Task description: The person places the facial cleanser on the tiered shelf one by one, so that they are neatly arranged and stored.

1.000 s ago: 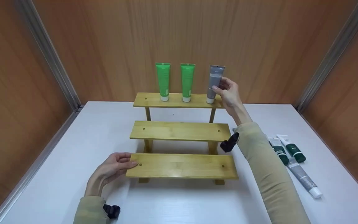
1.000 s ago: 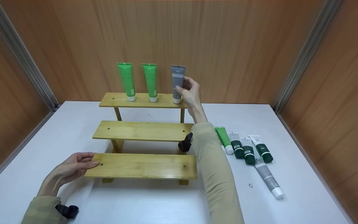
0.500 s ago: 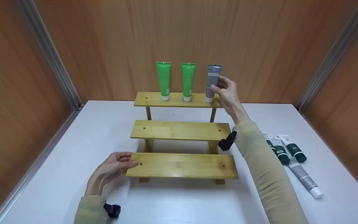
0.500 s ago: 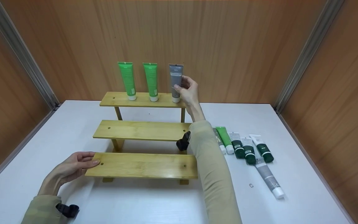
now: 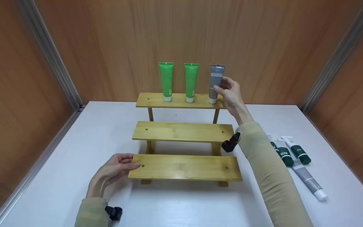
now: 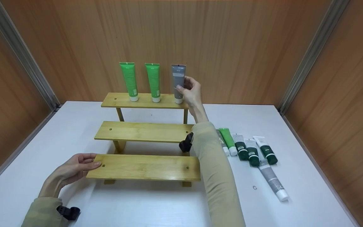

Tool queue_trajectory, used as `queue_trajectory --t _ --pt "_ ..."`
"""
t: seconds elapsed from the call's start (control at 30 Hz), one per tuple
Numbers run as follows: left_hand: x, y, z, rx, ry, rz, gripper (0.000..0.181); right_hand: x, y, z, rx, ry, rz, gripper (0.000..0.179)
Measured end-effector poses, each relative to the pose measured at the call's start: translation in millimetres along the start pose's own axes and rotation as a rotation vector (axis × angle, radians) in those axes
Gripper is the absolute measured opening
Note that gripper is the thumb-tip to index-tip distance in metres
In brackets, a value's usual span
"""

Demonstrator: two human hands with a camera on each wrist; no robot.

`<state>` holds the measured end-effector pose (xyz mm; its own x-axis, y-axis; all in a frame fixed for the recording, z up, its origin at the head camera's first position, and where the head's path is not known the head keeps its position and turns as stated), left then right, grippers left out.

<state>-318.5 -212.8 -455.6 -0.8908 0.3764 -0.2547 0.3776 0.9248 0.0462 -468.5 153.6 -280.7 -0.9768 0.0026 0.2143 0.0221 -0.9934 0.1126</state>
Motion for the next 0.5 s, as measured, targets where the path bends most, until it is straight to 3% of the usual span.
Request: queue_trajectory --t 0.27,0.5 --pt "-0.3 1.3 0.5 -0.015 -0.008 0.001 0.065 -7.4 -6.2 -0.1 0.017 -0.016 0.01 0.051" --pt "-0.8 2.4 -0.5 -0.011 -0.009 -0.007 0.064 -40.7 -31.8 -2.7 -0.17 -0.098 0.062 0.052"
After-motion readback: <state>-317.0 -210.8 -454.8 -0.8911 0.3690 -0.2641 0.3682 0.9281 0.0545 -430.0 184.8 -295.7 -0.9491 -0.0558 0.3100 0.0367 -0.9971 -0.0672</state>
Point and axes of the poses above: each hand's wrist, its own x-axis towards the middle knuckle, its own y-axis out of the palm, z = x × y, the point moved 9 cm from there along x, towards the middle knuckle, and after that the axes turned 1 degree about -y, right-handed, at the moved point
